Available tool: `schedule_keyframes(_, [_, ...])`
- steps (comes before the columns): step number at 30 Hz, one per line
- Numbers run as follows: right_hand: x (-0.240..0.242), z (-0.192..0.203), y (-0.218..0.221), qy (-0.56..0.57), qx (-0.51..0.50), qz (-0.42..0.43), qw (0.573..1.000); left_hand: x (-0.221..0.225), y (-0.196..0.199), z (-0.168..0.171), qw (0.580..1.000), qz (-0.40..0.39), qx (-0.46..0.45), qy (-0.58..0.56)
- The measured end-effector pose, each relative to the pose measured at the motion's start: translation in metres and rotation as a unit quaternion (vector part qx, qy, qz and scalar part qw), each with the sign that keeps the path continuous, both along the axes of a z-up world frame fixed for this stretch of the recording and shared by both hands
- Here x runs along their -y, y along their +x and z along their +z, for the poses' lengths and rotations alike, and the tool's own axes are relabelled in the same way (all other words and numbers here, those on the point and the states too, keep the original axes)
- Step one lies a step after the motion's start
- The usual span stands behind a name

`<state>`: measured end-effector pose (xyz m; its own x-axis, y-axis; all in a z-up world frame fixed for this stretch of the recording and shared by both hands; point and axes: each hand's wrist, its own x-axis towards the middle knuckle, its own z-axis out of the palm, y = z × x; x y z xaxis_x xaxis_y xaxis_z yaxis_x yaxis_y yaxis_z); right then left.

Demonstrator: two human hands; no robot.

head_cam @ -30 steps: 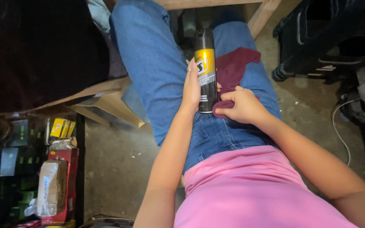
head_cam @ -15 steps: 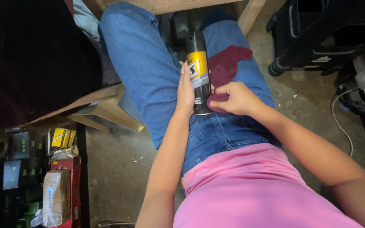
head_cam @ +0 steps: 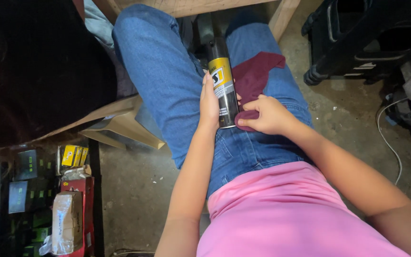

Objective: Clean and wipe a spray can of VS1 protector using a cloth.

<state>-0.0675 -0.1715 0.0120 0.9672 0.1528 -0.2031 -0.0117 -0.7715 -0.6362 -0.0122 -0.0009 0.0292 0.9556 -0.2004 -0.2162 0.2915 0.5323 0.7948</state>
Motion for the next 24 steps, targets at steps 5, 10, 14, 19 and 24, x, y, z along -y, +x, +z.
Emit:
schedule_keyframes(5, [-0.006,0.021,-0.010,-0.019,0.014,-0.056,0.998,0.000,0.002,0.000,1.000,-0.009,0.018,0.009])
schedule_keyframes(10, [-0.009,0.029,0.014,0.011,0.012,-0.093,0.996,0.003,-0.004,0.007,0.999,-0.001,0.037,0.008])
schedule_keyframes(14, [-0.008,0.033,0.031,0.037,0.062,-0.124,0.990,0.008,-0.018,0.025,0.986,0.038,0.093,0.132])
schedule_keyframes(19, [-0.010,0.046,0.026,0.049,0.066,-0.123,0.989,0.009,-0.014,0.017,0.983,0.037,0.113,0.141])
schedule_keyframes(24, [-0.010,0.031,0.000,-0.005,0.039,-0.054,0.998,0.001,0.012,-0.034,0.998,0.012,0.058,0.022])
